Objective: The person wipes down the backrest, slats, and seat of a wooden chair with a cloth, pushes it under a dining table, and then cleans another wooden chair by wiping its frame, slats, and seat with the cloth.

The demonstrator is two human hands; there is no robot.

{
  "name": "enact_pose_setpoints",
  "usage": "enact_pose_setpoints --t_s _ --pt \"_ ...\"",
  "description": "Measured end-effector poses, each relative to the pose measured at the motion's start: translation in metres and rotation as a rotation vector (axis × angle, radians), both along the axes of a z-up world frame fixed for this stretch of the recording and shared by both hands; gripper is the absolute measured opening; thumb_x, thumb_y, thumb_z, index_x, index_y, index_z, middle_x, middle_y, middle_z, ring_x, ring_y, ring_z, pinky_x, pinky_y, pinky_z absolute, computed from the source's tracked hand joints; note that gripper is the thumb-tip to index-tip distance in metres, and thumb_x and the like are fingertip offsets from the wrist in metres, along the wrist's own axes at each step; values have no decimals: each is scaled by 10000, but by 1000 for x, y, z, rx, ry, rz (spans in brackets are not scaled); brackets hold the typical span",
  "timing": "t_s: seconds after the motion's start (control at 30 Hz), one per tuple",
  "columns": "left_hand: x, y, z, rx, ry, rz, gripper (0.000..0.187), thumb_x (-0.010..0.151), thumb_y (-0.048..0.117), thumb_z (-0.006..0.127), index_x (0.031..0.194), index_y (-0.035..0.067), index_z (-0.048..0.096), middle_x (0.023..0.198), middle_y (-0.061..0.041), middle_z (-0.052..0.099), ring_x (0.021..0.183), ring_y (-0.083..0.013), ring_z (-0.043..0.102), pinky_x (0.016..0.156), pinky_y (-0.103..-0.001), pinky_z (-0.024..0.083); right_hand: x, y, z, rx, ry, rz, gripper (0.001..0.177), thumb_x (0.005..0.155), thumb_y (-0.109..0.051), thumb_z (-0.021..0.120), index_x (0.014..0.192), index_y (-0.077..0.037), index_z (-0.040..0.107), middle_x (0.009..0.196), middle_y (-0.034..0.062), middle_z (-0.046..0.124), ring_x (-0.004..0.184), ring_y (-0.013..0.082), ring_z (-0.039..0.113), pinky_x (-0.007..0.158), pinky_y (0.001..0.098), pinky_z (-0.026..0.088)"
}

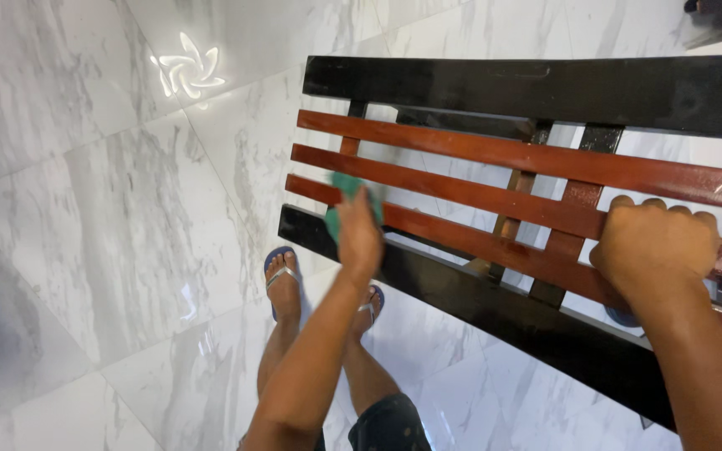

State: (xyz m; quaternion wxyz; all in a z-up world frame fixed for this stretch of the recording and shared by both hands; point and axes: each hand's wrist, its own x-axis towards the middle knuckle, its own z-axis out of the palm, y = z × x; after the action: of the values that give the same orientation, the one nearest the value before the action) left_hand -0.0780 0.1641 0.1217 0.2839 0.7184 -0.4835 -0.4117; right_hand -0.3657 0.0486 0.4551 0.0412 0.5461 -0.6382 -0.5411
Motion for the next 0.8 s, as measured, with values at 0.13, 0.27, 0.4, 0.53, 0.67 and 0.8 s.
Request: enact_pose_setpoints --t_s 0.13,0.27,0.4,0.53,0.67,0.8 --pt "-13 63 -4 -314 -43 -34 596 1229 97 734 1806 58 593 1699 -287 702 1614 -530 690 1453 -688 443 -16 5 -2 -22 -28 105 376 1046 -379 893 1381 -209 917 1267 94 958 1186 315 930 1084 513 654" --pt "80 58 -98 216 -131 226 605 1275 305 538 1831 70 576 1790 -294 629 1654 -550 616 1457 -695 466 -32 11 -4 -77 -93 200 359 1037 -342 868 1363 -207 932 1196 87 966 1164 323 940 1084 508 665" --pt "105 62 -131 233 -185 319 601 1267 263 564 1821 28 547 1904 -352 466 1750 -655 396 1414 -786 305 -32 5 -15 -57 5 107 395 1024 -343 905 1392 -207 943 1244 119 1000 1147 342 972 1090 516 670" --pt "41 100 -112 -65 -207 197 622 1262 252 580 1824 -14 552 1925 -312 493 1772 -721 312 1449 -798 227 -21 1 -7 -72 -27 140 426 1002 -388 941 1372 -177 962 1256 145 996 1119 363 965 1025 525 684" --pt "65 79 -102 -96 -195 84 547 1249 243 582 1740 7 625 1888 -267 549 1754 -708 396 1410 -816 265 -14 -4 -1 -31 8 116 539 935 -454 1001 1396 -187 920 1239 121 972 1142 351 924 1019 520 671" --pt "44 30 -94 225 -265 131 448 1244 250 593 1629 70 734 1751 -208 685 1819 -660 405 1530 -781 282 -27 3 -12 -56 14 133 403 964 -375 987 1324 -193 990 1193 132 1010 1066 349 977 1009 528 707"
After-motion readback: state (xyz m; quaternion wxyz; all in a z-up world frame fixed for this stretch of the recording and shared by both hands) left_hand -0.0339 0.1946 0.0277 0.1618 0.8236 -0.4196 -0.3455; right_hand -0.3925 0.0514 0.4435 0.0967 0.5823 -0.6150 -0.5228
